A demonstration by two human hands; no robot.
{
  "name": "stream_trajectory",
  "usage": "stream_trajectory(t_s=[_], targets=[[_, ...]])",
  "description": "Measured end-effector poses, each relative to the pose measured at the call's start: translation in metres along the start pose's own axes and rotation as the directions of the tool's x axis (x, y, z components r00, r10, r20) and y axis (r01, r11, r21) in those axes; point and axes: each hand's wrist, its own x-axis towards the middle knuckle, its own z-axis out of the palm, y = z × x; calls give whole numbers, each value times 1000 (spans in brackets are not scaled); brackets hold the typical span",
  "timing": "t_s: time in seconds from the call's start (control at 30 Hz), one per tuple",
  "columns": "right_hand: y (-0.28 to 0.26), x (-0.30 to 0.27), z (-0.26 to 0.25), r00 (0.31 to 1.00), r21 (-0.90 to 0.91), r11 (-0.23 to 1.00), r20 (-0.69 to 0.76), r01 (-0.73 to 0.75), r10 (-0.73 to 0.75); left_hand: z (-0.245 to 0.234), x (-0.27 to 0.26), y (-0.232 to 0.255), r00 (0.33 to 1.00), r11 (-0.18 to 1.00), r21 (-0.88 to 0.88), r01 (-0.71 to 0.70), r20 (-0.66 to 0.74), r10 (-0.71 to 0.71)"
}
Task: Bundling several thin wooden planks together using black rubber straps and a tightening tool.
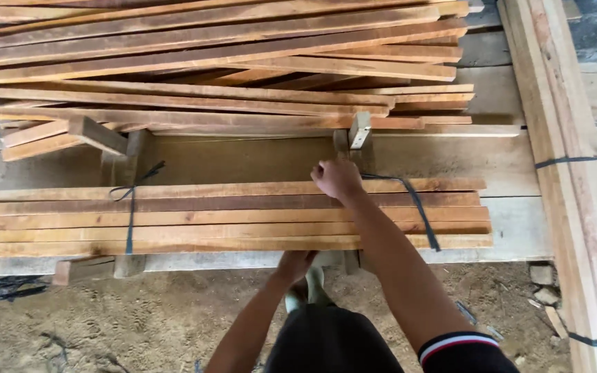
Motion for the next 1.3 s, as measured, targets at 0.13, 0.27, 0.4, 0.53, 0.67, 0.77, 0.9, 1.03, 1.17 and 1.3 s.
stream_trajectory(t_s=[0.13, 0.27, 0.4, 0.53, 0.67, 0.77, 0.9, 1.03, 1.17, 1.3], targets=[[2, 9, 10, 983, -161, 987, -179, 3, -32, -49, 7, 23, 995, 985, -141, 100, 34, -96], [8, 9, 36, 990, -317, 948, -127, 20, -63, -161, 1, 87, 970, 915, -320, 244, 95, -225], [-15, -27, 6, 991, -435, 897, -66, 76, -116, -145, -17, 70, 975, 879, -420, 224, 96, -203], [-35, -65, -11, 985, 158, 973, -1, -171, 173, -119, -20, 58, 974, 832, -515, 208, 35, -222], [-52, -112, -18, 982, 253, 953, -47, -166, 184, -139, -28, 71, 945, 649, -706, 284, 93, -312], [-60, -154, -32, 982, 465, 873, -38, -147, 185, -138, -29, 70, 900, 495, -778, 386, 200, -387], [-47, -186, -23, 971, 522, 831, -21, -192, 237, -127, -35, 70, 878, 427, -801, 419, 239, -415], [-65, -208, -51, 962, 751, 632, 16, -192, 272, -124, -35, 74, 872, 401, -819, 411, 226, -434], [-82, -209, -87, 988, 893, 450, -55, -16, 145, -131, -27, 80, 865, 385, -826, 412, 223, -449], [-75, -174, -95, 994, 953, 295, -94, 71, 64, -168, -14, 98, 855, 345, -834, 431, 255, -452]])
